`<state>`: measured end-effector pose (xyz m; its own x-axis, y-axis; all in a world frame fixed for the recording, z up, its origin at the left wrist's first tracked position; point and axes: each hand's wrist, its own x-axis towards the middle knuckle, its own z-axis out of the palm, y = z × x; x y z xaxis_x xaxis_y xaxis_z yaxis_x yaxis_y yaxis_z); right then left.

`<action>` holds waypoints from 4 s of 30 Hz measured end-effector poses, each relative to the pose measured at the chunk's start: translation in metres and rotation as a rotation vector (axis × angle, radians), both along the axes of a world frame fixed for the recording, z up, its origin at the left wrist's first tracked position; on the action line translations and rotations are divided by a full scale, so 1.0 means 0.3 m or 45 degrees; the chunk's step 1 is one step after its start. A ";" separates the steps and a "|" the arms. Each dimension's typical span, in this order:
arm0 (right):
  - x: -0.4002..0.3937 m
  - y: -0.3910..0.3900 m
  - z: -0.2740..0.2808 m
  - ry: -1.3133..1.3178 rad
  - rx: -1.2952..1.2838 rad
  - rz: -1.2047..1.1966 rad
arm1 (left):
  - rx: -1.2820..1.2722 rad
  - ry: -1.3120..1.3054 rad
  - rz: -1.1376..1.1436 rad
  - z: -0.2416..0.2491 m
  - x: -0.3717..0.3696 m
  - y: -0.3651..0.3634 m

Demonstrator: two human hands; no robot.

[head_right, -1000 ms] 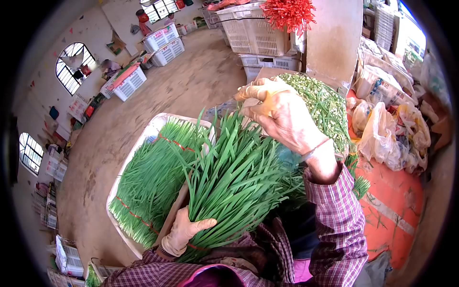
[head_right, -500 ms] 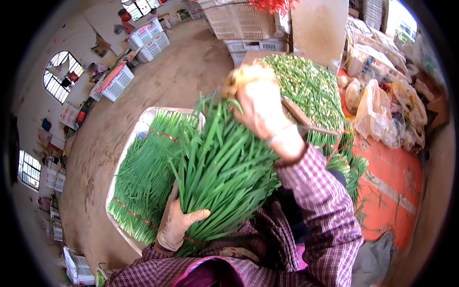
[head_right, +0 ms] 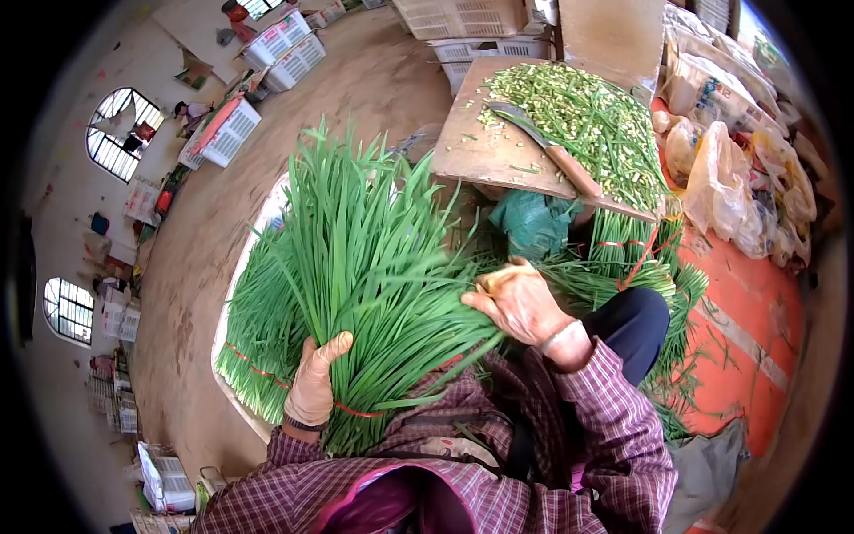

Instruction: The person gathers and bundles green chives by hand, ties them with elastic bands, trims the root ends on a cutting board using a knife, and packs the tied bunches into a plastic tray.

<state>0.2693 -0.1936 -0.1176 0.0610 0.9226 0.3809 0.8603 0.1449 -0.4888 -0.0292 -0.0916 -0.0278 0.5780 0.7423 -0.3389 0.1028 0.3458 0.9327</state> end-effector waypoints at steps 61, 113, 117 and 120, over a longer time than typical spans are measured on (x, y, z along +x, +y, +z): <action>-0.270 0.108 -0.001 2.550 0.268 -0.586 | -0.106 -0.283 -0.048 -0.002 0.051 0.098; -0.030 0.112 0.236 0.067 0.381 -0.143 | -0.155 -0.272 -0.066 -0.075 0.078 0.121; -0.022 0.101 0.221 0.189 0.379 0.068 | -0.131 -0.293 -0.082 -0.045 0.096 0.100; -0.022 0.100 0.217 0.289 0.457 0.091 | -0.151 -0.291 -0.090 -0.060 0.088 0.108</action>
